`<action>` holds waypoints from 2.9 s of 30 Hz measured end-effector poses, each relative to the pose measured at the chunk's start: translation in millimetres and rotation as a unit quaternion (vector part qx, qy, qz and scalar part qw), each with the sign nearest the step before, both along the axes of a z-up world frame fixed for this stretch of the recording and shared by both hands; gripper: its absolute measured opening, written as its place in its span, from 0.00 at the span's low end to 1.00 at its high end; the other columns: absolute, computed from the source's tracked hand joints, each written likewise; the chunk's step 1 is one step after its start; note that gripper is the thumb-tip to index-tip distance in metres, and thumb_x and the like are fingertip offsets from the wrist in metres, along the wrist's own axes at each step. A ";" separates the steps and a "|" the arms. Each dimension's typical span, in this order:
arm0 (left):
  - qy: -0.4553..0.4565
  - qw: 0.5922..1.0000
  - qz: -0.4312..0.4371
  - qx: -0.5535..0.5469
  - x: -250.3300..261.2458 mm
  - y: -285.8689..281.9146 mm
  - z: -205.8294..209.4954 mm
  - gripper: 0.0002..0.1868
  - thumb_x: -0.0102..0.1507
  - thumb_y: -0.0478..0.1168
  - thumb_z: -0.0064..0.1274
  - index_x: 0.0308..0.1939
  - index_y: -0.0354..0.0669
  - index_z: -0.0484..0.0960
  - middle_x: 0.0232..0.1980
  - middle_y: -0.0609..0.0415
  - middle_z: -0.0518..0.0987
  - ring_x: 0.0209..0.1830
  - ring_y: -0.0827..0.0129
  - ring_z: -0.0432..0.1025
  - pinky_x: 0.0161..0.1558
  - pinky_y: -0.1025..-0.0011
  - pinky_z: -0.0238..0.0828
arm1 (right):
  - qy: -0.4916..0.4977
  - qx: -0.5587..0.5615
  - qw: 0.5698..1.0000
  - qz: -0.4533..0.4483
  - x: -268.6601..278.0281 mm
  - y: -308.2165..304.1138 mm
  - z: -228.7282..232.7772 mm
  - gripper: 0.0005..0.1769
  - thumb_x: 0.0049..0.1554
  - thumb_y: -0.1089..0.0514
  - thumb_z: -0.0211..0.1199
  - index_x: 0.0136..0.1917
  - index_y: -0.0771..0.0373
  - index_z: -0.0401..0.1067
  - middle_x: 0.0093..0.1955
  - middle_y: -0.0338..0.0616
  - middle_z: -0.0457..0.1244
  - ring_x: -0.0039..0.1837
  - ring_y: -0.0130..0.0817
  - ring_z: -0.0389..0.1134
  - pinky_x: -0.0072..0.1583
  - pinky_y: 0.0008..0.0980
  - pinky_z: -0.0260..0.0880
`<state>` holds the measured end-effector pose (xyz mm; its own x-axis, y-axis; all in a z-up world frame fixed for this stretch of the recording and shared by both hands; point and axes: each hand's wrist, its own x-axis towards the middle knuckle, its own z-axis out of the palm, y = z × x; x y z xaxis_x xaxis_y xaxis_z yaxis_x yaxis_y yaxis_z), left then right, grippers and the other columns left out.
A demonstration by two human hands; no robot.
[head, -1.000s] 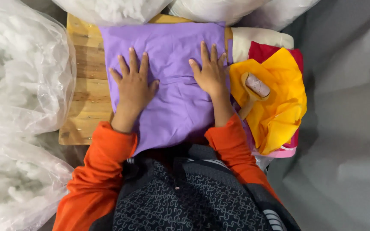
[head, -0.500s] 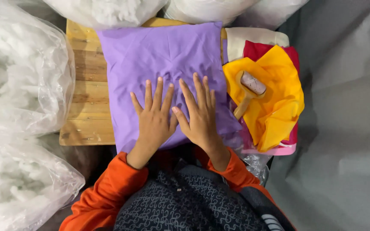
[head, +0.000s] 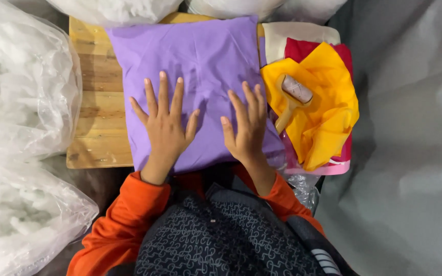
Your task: Stuffing a purple pillowcase with white fiberfill, smoothing it out, and cleaning the surface with a lint roller.
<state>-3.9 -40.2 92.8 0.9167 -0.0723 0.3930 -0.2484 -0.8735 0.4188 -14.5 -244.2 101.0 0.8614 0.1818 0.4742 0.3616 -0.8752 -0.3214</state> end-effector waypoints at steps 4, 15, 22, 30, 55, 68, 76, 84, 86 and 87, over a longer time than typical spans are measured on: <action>0.066 0.997 0.008 0.026 6.8 9.6 -54.7 0.40 0.67 0.63 0.43 0.80 0.51 0.61 0.84 0.42 0.53 0.83 0.38 0.42 0.69 0.23 0.23 | 0.130 -0.103 0.985 -0.038 7.4 -2.8 -58.6 0.43 0.61 0.33 0.57 0.83 0.48 0.52 0.83 0.59 0.45 0.82 0.70 0.41 0.71 0.82 0.38; 0.101 0.991 0.083 -0.022 -9.5 24.2 -24.5 0.45 0.66 0.59 0.52 0.82 0.46 0.55 0.83 0.33 0.43 0.82 0.30 0.34 0.71 0.28 0.28 | 0.000 0.018 0.999 -0.026 8.5 -4.6 -19.0 0.37 0.62 0.44 0.63 0.80 0.55 0.60 0.83 0.63 0.44 0.81 0.74 0.43 0.73 0.72 0.47; 0.180 0.978 0.099 -0.042 8.3 21.5 -16.6 0.44 0.65 0.59 0.54 0.80 0.47 0.58 0.81 0.31 0.50 0.79 0.26 0.45 0.69 0.24 0.40 | 0.164 -0.058 0.982 -0.071 36.5 -6.0 -39.5 0.37 0.62 0.32 0.58 0.77 0.49 0.64 0.73 0.64 0.58 0.74 0.68 0.60 0.61 0.76 0.62; -0.013 0.999 0.019 0.038 81.3 -2.6 -40.4 0.33 0.73 0.59 0.35 0.81 0.55 0.61 0.83 0.48 0.54 0.83 0.44 0.44 0.74 0.31 0.27 | 0.085 -0.066 0.994 -0.022 101.8 39.5 -39.7 0.33 0.67 0.36 0.49 0.82 0.40 0.54 0.87 0.40 0.40 0.87 0.54 0.35 0.79 0.73 0.33; 0.121 0.990 -0.066 -0.007 65.5 9.8 -67.7 0.36 0.64 0.59 0.54 0.75 0.57 0.69 0.81 0.48 0.60 0.82 0.47 0.50 0.72 0.28 0.28 | -0.062 -0.057 0.941 -0.328 -5.2 -124.6 -87.9 0.20 0.54 0.45 0.72 0.59 0.45 0.74 0.58 0.43 0.59 0.59 0.47 0.66 0.54 0.44 0.72; -0.136 0.941 -0.005 0.309 273.3 129.7 -84.1 0.12 0.68 0.45 0.47 0.48 0.60 0.87 0.70 0.54 0.76 0.68 0.49 0.60 0.56 0.45 0.60 | 0.127 0.196 0.943 -0.238 -2.9 -131.9 -32.7 0.33 0.51 0.67 0.47 0.70 0.61 0.51 0.71 0.70 0.58 0.67 0.72 0.61 0.65 0.56 0.59; -0.157 0.970 0.073 0.171 361.6 143.6 -60.7 0.07 0.63 0.40 0.53 0.33 0.51 0.85 0.37 0.58 0.82 0.58 0.45 0.67 0.41 0.38 0.64 | 0.123 0.262 0.921 -0.260 -6.1 -73.5 88.2 0.24 0.63 0.57 0.56 0.71 0.57 0.55 0.68 0.55 0.59 0.64 0.47 0.68 0.61 0.39 0.72; -0.170 0.959 0.060 0.217 334.5 157.1 -50.8 0.05 0.60 0.39 0.60 0.35 0.56 0.79 0.32 0.58 0.80 0.32 0.54 0.76 0.44 0.51 0.62 | 0.093 0.217 0.970 -0.059 12.3 -11.7 89.5 0.24 0.59 0.65 0.64 0.67 0.60 0.64 0.52 0.47 0.68 0.53 0.35 0.72 0.60 0.33 0.72; -0.158 0.945 0.038 0.284 314.0 152.3 -34.5 0.03 0.59 0.40 0.55 0.37 0.55 0.80 0.35 0.58 0.81 0.35 0.56 0.76 0.39 0.52 0.66 | 0.107 0.177 0.978 -0.030 14.4 5.3 88.4 0.22 0.59 0.62 0.65 0.66 0.59 0.66 0.53 0.45 0.69 0.53 0.34 0.74 0.59 0.33 0.72; -0.148 0.951 0.030 0.270 308.7 151.1 -31.7 0.03 0.59 0.41 0.57 0.37 0.55 0.81 0.34 0.58 0.82 0.34 0.56 0.77 0.38 0.52 0.68 | 0.095 0.123 0.988 -0.005 15.0 13.3 86.3 0.22 0.60 0.61 0.64 0.67 0.60 0.67 0.59 0.46 0.68 0.59 0.41 0.72 0.62 0.38 0.70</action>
